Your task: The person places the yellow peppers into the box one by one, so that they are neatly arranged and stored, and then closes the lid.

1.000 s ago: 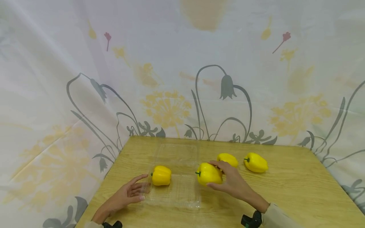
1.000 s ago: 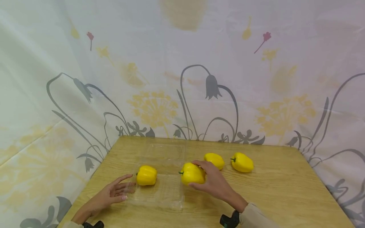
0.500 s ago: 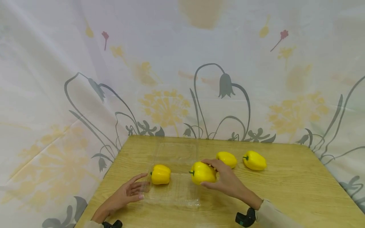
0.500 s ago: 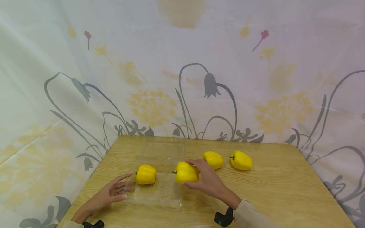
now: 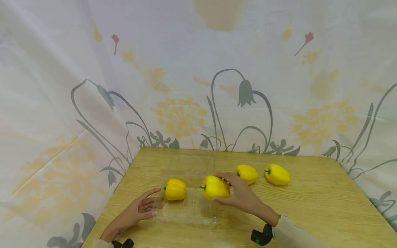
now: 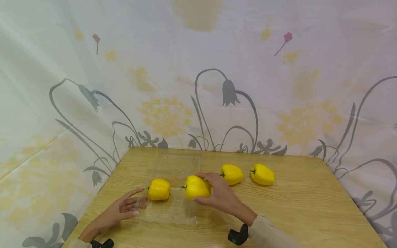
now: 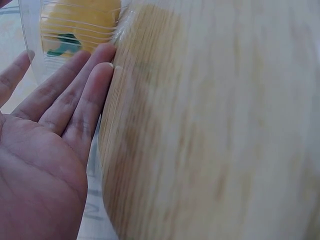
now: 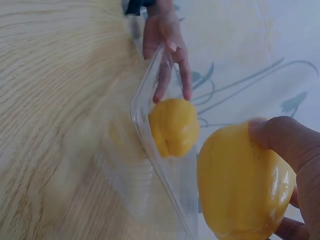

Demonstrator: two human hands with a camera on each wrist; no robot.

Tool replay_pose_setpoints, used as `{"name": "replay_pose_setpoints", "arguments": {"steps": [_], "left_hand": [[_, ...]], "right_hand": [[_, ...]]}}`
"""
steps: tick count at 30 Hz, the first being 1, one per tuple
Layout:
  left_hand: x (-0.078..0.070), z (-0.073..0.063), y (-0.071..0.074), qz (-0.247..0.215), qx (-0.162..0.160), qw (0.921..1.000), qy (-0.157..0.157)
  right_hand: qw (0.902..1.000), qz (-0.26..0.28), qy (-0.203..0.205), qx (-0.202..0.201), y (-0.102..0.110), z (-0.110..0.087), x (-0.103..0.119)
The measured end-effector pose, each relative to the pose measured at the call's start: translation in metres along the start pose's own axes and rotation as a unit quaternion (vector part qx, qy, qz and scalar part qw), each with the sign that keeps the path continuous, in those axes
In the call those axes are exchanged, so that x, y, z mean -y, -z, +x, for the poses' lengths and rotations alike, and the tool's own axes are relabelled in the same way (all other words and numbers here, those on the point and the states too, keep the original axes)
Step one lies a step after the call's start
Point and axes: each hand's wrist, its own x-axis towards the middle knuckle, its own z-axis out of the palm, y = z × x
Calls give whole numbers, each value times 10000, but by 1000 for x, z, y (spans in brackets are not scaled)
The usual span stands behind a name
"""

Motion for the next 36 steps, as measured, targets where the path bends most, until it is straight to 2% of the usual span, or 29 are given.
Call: {"name": "replay_pose_setpoints", "arguments": {"steps": [9,15,22,29,36], "left_hand": [[1,2,1,30,76,9998,-177],[-1,2,0,19,-14,10000,39],[-2,1,-1,114,-9,9999,-83],[-3,0,-1,138,-99,9998,130],[-1,-1,1,20,68,10000,-31]], "right_hand": [[9999,31,84,102,-9,7,6],[9993,278,61,248,-16,11,10],[9994,185,170,229,-23,17,16],[9991,279,186,253,-34,26,21],[9977,523,166,391,-44,30,25]]}}
